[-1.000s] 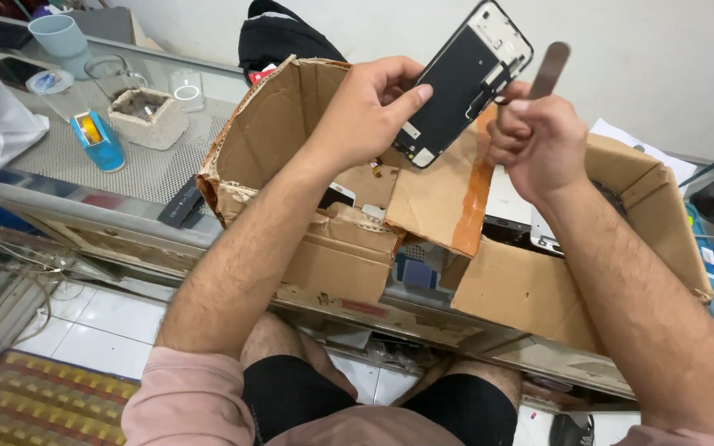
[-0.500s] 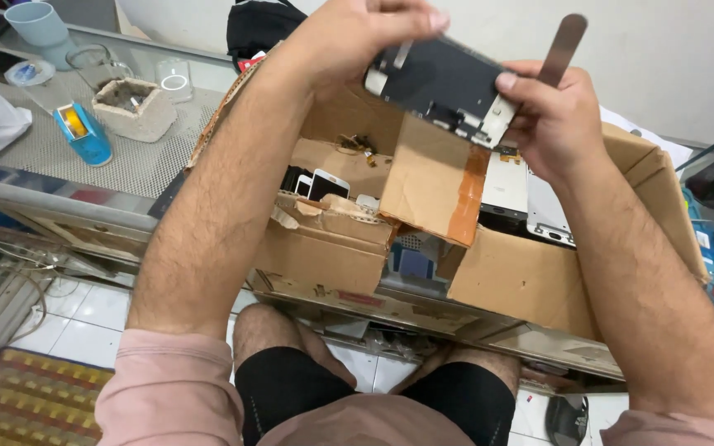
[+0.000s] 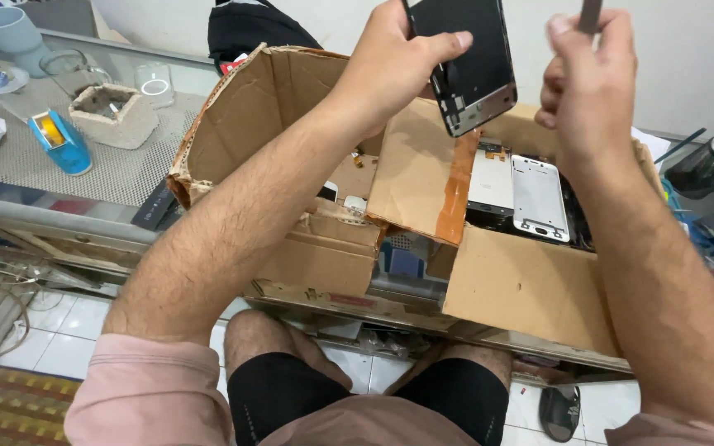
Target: Sorting through a box of used smartphone components and using a metal tool to separate internal layers of the screens.
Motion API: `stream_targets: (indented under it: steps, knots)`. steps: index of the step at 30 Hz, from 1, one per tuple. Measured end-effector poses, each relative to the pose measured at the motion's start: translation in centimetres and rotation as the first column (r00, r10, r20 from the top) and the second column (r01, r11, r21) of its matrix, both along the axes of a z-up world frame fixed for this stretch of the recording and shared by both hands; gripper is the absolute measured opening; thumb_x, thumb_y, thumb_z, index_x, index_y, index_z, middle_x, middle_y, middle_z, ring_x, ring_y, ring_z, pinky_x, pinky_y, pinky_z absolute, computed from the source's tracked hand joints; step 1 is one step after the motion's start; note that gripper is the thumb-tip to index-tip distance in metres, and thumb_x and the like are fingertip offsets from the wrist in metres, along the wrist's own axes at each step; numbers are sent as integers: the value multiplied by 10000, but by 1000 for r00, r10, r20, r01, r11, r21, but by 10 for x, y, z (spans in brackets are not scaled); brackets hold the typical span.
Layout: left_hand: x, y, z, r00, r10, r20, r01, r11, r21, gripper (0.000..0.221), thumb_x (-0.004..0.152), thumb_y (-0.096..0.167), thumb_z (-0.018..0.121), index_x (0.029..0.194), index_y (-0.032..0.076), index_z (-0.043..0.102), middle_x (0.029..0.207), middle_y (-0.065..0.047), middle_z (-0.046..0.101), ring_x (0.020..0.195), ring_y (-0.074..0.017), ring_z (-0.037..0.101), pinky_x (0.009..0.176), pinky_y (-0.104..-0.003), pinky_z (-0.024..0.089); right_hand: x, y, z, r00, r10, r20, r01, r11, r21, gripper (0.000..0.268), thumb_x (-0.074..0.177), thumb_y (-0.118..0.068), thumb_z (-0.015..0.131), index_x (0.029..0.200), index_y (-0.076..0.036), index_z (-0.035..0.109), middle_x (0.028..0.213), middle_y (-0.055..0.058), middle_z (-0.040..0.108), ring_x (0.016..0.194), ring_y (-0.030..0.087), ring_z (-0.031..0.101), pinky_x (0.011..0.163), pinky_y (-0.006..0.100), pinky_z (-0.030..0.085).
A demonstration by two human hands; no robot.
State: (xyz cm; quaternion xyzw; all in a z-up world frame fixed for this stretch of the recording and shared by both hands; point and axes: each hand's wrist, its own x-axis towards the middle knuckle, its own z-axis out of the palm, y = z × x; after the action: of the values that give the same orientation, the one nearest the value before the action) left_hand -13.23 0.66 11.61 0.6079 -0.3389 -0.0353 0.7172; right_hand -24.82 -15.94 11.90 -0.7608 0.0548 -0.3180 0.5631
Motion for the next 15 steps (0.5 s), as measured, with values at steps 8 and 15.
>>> stream_targets:
  steps: [8,15]
  knots:
    - [18,-10,-13,911,-232,342,95,923,373,223,855,95,735,1060,160,674,1014,37,768,937,-114,721,842,-288,556,-11,-32,-21,910,266,318,-236,963,-132,147,1122,-280,427,1173,-153,481,1020,41,465,955,162,499,796,313,475]
    - [22,-16,-36,968,-209,140,178,962,204,244,888,82,727,1120,138,682,1128,-8,791,1061,-160,756,937,-348,609,-18,-27,-31,951,303,57,-275,917,-290,229,1178,-176,568,1310,7,608,961,158,681,756,191,691,688,256,635]
